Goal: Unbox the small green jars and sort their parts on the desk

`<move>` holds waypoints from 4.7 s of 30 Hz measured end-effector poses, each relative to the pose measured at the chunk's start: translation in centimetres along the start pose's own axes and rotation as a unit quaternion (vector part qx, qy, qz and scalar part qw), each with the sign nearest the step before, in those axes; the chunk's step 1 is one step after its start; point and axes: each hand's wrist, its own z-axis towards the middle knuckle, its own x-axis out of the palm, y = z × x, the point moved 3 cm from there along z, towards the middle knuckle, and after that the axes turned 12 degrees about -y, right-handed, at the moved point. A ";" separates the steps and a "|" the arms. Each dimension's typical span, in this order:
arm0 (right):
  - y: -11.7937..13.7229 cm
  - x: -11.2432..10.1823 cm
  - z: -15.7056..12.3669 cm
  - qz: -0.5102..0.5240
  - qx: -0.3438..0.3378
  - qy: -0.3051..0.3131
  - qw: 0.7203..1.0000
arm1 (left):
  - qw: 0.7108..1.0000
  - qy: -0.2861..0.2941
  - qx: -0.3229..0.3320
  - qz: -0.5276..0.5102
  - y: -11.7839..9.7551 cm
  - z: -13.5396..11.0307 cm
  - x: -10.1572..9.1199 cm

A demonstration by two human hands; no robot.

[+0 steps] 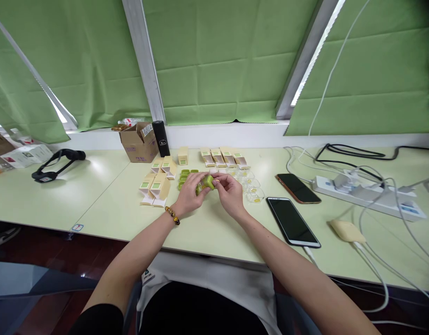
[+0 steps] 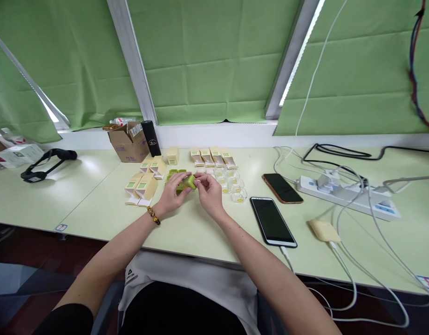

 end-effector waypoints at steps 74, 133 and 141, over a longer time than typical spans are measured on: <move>6.9 -9.4 1.5 -0.544 -0.275 0.104 0.786 | 0.818 -0.212 -0.399 -0.356 5.3 0.4 -0.3; 0.3 1.1 0.0 0.012 -0.006 0.091 0.996 | 0.998 -0.058 0.023 -0.015 -0.6 1.0 -1.6; 0.4 0.8 0.2 0.073 0.041 0.118 0.989 | 0.995 -0.081 -0.025 -0.052 -0.1 1.1 -1.3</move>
